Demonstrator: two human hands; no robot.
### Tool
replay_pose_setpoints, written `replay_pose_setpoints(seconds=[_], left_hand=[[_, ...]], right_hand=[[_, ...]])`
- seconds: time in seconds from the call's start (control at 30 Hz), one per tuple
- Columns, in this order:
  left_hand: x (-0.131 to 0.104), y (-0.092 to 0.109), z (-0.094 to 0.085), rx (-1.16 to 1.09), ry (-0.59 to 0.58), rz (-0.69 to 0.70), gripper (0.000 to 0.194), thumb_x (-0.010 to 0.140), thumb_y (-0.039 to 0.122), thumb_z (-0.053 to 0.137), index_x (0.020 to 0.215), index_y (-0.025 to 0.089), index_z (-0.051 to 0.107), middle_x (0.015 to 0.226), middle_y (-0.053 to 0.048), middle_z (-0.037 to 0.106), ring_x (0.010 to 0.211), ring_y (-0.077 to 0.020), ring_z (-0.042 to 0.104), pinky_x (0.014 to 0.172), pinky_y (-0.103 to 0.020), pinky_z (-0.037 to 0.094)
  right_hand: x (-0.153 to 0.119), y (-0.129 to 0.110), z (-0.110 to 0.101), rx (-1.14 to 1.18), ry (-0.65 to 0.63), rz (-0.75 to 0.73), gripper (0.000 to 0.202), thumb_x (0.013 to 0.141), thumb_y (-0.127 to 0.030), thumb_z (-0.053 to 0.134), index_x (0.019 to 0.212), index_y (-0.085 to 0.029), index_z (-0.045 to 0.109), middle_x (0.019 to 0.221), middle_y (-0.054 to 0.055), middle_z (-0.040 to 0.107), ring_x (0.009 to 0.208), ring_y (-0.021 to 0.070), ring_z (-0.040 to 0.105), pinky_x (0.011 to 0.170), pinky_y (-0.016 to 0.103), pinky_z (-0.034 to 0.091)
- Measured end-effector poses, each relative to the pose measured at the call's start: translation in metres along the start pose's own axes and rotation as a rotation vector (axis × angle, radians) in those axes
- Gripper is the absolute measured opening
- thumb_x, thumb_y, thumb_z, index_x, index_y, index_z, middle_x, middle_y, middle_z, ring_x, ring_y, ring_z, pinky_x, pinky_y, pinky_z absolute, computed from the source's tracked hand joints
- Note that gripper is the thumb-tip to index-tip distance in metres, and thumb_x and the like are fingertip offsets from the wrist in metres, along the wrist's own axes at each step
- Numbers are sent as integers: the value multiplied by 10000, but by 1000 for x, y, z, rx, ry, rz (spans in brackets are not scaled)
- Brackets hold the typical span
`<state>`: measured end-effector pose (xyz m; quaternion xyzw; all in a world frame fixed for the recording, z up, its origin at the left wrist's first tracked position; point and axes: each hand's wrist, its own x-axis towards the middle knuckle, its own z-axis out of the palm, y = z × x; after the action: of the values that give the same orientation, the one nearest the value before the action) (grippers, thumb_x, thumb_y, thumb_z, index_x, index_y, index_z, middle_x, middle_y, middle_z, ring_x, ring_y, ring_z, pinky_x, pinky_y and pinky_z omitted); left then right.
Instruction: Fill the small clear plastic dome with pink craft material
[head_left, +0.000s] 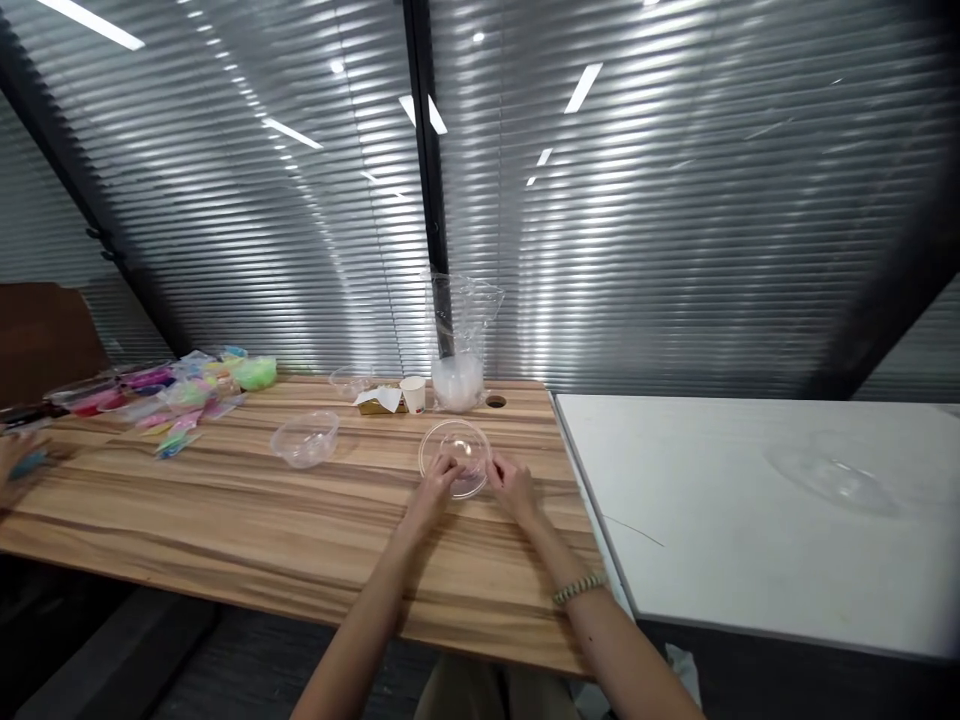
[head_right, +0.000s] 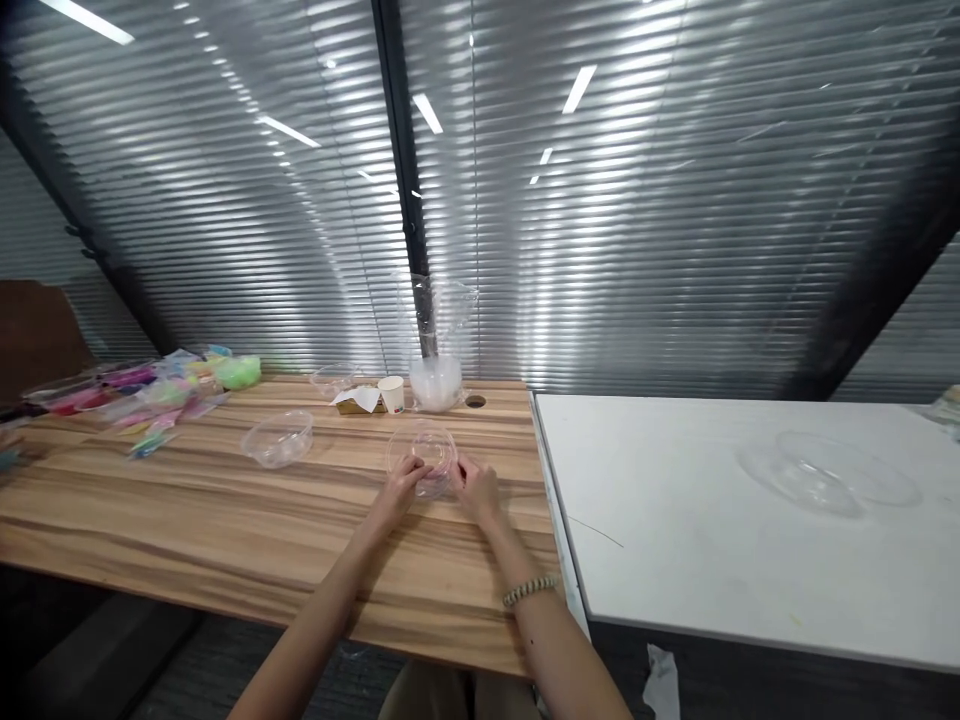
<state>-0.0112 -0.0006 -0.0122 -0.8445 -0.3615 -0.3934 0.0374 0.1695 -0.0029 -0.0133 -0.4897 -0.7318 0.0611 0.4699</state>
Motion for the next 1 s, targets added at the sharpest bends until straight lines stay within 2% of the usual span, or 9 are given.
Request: replay_pose_setpoints(seconds=[0.2, 0.4, 0.53, 0.7, 1.0], left_hand=[[1, 9, 0, -17, 114, -33, 239, 885, 134, 419, 958, 181, 642, 771, -40, 544, 756, -156, 519, 676, -265, 447], [0, 3, -2, -40, 246, -110, 276, 877, 101, 396, 1035, 191, 603, 821, -42, 563, 760, -151, 543, 677, -270, 466], [2, 4, -2, -80, 229, -191, 273, 869, 103, 404, 1018, 199, 611, 817, -36, 583, 747, -148, 558, 679, -268, 479], [3, 9, 0, -94, 183, -215, 265, 868, 123, 405, 929, 201, 651, 826, -53, 600, 778, -169, 568, 683, -281, 488], [-1, 5, 5, -144, 190, -343, 245, 868, 165, 417, 975, 189, 636, 842, -59, 620, 789, -181, 593, 711, -322, 516]], right_hand=[[1, -3, 1, 16, 14, -11, 396, 907, -296, 307, 622, -167, 550, 613, 41, 598, 572, 129, 518, 560, 234, 290], [3, -3, 3, 15, 40, -10, 401, 921, -280, 294, 613, -171, 525, 592, 35, 579, 551, 123, 507, 545, 230, 290], [3, -7, 6, 29, 6, -57, 385, 925, -275, 302, 645, -171, 546, 610, 36, 588, 568, 124, 523, 558, 224, 299], [7, -8, 9, 48, -27, -110, 366, 909, -257, 320, 626, -174, 536, 579, 34, 576, 537, 121, 516, 552, 226, 285], [10, -4, 7, 1, -27, -138, 360, 908, -251, 324, 615, -176, 519, 559, 33, 563, 515, 123, 501, 536, 239, 265]])
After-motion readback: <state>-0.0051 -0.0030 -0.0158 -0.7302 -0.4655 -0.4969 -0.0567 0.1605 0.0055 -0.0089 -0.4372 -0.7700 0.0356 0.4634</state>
